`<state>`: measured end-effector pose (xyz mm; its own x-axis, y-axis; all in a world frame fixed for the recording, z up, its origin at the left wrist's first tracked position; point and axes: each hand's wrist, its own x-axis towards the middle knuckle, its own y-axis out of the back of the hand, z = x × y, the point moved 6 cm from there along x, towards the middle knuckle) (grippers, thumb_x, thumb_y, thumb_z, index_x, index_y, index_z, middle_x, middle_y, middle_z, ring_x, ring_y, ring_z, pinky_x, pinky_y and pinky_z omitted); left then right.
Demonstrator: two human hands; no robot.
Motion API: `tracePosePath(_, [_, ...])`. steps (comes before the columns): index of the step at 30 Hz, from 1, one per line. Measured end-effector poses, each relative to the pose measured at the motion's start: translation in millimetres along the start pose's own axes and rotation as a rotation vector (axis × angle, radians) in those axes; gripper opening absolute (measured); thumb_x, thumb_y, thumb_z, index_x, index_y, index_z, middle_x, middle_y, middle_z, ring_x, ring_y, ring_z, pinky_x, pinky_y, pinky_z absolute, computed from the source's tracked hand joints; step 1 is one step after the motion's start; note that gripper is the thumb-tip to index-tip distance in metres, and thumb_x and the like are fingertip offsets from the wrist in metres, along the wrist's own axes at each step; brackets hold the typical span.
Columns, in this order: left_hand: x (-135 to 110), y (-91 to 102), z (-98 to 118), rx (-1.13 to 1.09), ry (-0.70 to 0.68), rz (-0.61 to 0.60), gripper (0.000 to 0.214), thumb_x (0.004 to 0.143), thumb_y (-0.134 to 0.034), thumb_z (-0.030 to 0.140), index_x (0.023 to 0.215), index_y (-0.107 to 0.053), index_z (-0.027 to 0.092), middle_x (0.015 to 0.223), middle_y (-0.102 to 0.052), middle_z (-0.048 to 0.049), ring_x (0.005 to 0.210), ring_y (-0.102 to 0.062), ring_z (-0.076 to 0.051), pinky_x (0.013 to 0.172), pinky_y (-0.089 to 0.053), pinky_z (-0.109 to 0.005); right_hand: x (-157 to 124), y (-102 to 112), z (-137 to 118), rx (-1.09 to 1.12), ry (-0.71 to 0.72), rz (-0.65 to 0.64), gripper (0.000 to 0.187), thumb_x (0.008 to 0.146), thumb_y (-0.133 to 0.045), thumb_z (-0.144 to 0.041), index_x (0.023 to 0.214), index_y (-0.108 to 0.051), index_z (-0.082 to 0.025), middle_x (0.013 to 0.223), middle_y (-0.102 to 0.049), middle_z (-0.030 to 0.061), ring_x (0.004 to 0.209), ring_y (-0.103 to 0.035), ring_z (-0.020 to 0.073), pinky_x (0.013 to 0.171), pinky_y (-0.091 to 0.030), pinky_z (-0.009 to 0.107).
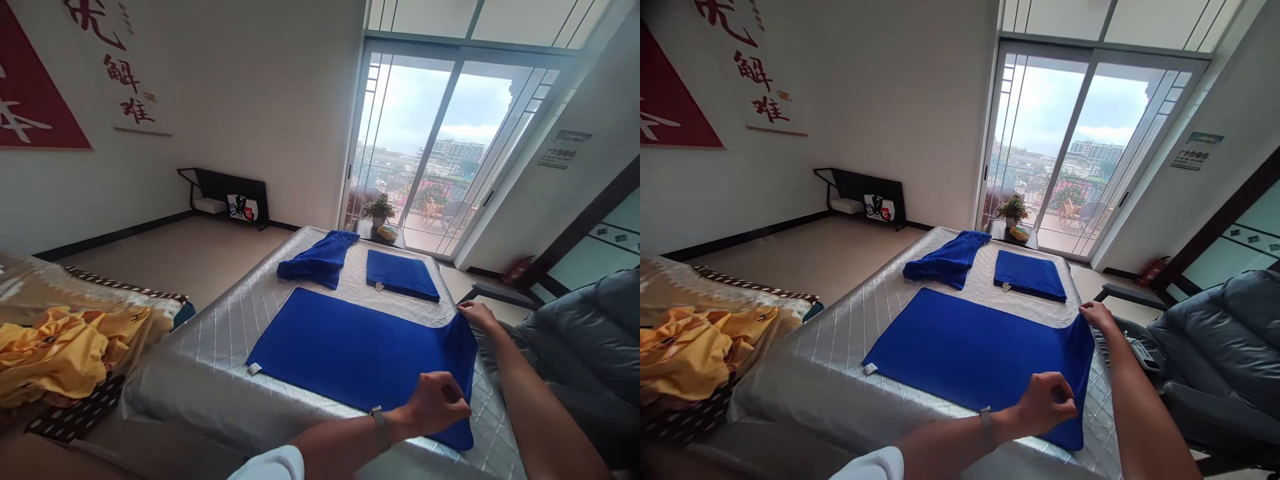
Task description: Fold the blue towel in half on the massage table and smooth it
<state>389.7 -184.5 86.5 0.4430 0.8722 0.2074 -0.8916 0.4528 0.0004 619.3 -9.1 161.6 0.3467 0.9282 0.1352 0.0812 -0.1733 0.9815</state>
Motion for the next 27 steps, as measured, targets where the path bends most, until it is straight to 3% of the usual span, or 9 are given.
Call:
tracePosePath(2, [-9, 43.7, 0, -0.073, 0.019, 0.089, 0.008, 0.063, -0.071, 0.013, 0.068, -0.065, 0.018, 0.066, -0.065, 0.0023, 0.059, -0.057, -0.011, 0.055, -0.043, -0.022, -1, -7, -32, 0.152, 0.042, -0.091, 0.024, 0.087, -0.061, -0.029, 0.093, -0.081, -0.016, 0.082, -0.077, 0.0080, 0.072, -0.071, 0.0179, 0.069, -0.054, 0.025])
tracePosePath(4, [-24, 91.0, 2, -0.082, 0.005, 0.199, 0.008, 0.063, -0.066, 0.015, 0.064, -0.059, 0.019, 0.069, -0.066, 0.0022, 0.061, -0.057, -0.010, 0.057, -0.043, -0.021, -5, -18, -71, 0.489, 0.092, -0.227, 0.022, 0.084, -0.066, -0.031, 0.091, -0.080, -0.016, 0.086, -0.077, 0.0079, 0.074, -0.071, 0.0164, 0.072, -0.057, 0.025])
tracePosePath(6, [-43, 136.6, 4, -0.056, 0.007, 0.305, 0.012, 0.063, -0.064, 0.016, 0.061, -0.053, 0.020, 0.073, -0.066, 0.0014, 0.062, -0.057, -0.010, 0.058, -0.043, -0.021, -12, -28, -117, 0.877, 0.142, -0.379, 0.022, 0.076, -0.076, -0.034, 0.087, -0.080, -0.015, 0.086, -0.077, 0.0087, 0.076, -0.071, 0.0170, 0.077, -0.059, 0.028])
tracePosePath(8, [-65, 178.1, 7, -0.040, 0.016, 0.401, 0.013, 0.064, -0.063, 0.018, 0.064, -0.051, 0.021, 0.074, -0.066, 0.0012, 0.064, -0.058, -0.011, 0.060, -0.045, -0.021, -19, -36, -167, 1.090, 0.224, -0.471, 0.029, 0.067, -0.083, -0.038, 0.086, -0.080, -0.016, 0.084, -0.077, 0.0080, 0.077, -0.072, 0.0184, 0.080, -0.061, 0.031])
tracePosePath(13, [-128, 266.3, 17, 0.046, 0.011, 0.663, 0.015, 0.068, -0.065, 0.025, 0.081, -0.057, 0.022, 0.076, -0.062, 0.0028, 0.066, -0.060, -0.013, 0.065, -0.051, -0.024, -33, -55, -296, 0.977, 0.520, -0.387, 0.027, 0.070, -0.079, -0.039, 0.087, -0.079, -0.018, 0.077, -0.077, 0.0042, 0.075, -0.073, 0.0202, 0.078, -0.061, 0.035])
tracePosePath(19, [-193, 346.6, 22, 0.293, 0.053, 0.909, 0.020, 0.077, -0.065, 0.038, 0.089, -0.064, 0.021, 0.084, -0.067, -0.0022, 0.077, -0.066, -0.019, 0.072, -0.055, -0.030, -52, -91, -433, 0.874, 0.664, -0.307, 0.017, 0.083, -0.067, -0.030, 0.092, -0.079, -0.021, 0.080, -0.077, 0.0038, 0.077, -0.073, 0.0194, 0.080, -0.058, 0.032])
tracePosePath(23, [-215, 383.4, 16, 0.505, 0.084, 1.050, 0.017, 0.082, -0.058, 0.037, 0.089, -0.062, 0.022, 0.081, -0.069, -0.0026, 0.076, -0.067, -0.021, 0.073, -0.055, -0.034, -69, -115, -492, 0.762, 0.722, -0.272, 0.017, 0.082, -0.068, -0.021, 0.094, -0.080, -0.023, 0.089, -0.078, 0.0050, 0.089, -0.072, 0.0217, 0.089, -0.054, 0.032])
tracePosePath(27, [-208, 395.0, 6, 0.874, 0.171, 0.952, 0.014, 0.084, -0.053, 0.030, 0.090, -0.064, 0.023, 0.085, -0.072, -0.0050, 0.085, -0.068, -0.027, 0.082, -0.052, -0.043, -84, -147, -515, 0.643, 0.730, -0.280, 0.018, 0.076, -0.068, -0.010, 0.083, -0.079, -0.022, 0.088, -0.077, 0.0055, 0.093, -0.070, 0.0233, 0.092, -0.050, 0.031])
